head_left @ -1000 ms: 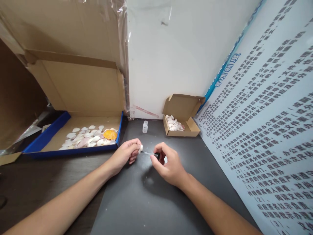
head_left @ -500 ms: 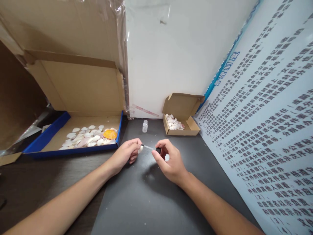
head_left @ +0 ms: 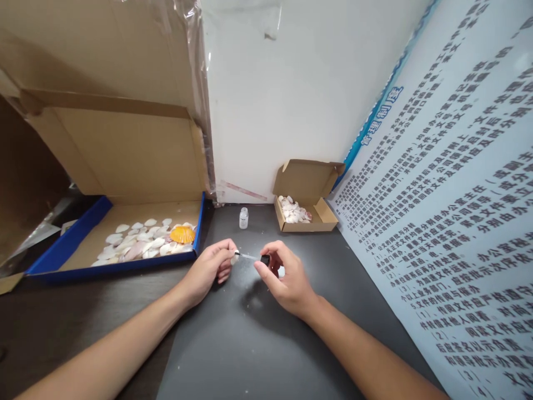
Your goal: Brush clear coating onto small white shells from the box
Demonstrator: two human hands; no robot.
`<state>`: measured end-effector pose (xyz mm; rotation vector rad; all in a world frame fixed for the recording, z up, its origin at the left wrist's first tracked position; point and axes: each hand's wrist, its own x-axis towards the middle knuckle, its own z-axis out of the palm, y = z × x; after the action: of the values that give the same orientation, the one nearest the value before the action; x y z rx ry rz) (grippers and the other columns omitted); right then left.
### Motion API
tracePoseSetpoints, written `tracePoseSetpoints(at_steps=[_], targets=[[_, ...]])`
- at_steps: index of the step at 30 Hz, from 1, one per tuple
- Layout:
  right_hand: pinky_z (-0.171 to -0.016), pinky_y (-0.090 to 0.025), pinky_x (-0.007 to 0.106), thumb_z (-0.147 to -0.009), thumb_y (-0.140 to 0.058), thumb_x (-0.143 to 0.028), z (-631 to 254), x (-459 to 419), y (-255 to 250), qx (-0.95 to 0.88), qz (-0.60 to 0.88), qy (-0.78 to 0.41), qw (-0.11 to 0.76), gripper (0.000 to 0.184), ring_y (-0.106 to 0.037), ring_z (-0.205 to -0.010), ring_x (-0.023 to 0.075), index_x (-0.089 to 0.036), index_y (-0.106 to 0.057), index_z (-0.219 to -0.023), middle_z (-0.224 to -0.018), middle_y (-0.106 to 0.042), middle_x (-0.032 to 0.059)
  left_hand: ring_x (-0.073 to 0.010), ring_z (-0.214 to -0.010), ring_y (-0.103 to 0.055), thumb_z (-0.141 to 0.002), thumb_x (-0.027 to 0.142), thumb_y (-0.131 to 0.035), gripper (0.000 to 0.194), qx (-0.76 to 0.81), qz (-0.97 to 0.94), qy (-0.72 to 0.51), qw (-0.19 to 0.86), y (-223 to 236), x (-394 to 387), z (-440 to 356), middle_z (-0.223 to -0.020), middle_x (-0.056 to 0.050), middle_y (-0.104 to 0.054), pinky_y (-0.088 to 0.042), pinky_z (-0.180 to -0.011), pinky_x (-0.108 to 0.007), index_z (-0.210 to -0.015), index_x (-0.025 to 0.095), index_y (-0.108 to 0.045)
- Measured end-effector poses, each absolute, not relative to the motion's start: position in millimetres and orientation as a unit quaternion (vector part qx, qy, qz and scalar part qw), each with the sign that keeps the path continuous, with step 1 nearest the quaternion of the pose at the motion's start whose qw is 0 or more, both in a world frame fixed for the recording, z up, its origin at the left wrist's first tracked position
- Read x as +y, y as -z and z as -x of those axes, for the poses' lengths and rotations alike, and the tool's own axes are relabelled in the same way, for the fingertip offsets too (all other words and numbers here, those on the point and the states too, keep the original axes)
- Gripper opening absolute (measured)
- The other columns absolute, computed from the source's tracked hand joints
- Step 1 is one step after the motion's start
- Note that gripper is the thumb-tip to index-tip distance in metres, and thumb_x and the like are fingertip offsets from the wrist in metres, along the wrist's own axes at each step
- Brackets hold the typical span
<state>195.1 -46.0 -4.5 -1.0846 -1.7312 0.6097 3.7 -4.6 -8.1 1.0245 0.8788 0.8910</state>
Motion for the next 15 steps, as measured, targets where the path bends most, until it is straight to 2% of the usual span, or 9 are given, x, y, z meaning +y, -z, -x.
tracePoseSetpoints(at_steps=[5, 10, 15], targets=[[-0.050, -0.040, 0.021, -0.085, -0.059, -0.026, -187, -42, 15, -0.688, 0.434, -0.260, 0.520, 0.011, -0.046, -0.052, 0.0096, -0.022, -0.052, -0.093, -0.065, -0.047, -0.0062, -0.0054, -0.040, -0.023, -0.079, 0.033, -0.064, 0.025, 0.388, -0.436, -0.411, 0.701, 10, -5, -3, -0.049, 0.011, -0.029, -0.023, -0.039, -0.017, -0.069, 0.020, -0.046], [-0.048, -0.037, 0.021, -0.083, -0.057, -0.024, -175, -26, 20, -0.703, 0.425, -0.252, 0.511, 0.008, -0.041, -0.049, 0.0087, -0.022, -0.050, -0.088, -0.067, -0.044, -0.0058, -0.0063, -0.043, -0.022, -0.077, 0.034, -0.066, 0.025, 0.379, -0.384, -0.431, 0.723, 5, -3, -8, -0.050, 0.011, -0.028, -0.025, -0.040, -0.017, -0.071, 0.020, -0.046], [-0.051, -0.042, 0.021, -0.086, -0.054, -0.023, -179, -21, 21, -0.684, 0.434, -0.233, 0.538, 0.006, -0.046, -0.056, 0.0101, -0.022, -0.049, -0.090, -0.074, -0.048, -0.0030, -0.0062, -0.043, -0.022, -0.078, 0.030, -0.064, 0.022, 0.369, -0.346, -0.438, 0.743, 4, 0, -10, -0.050, 0.010, -0.028, -0.026, -0.041, -0.017, -0.070, 0.020, -0.046]])
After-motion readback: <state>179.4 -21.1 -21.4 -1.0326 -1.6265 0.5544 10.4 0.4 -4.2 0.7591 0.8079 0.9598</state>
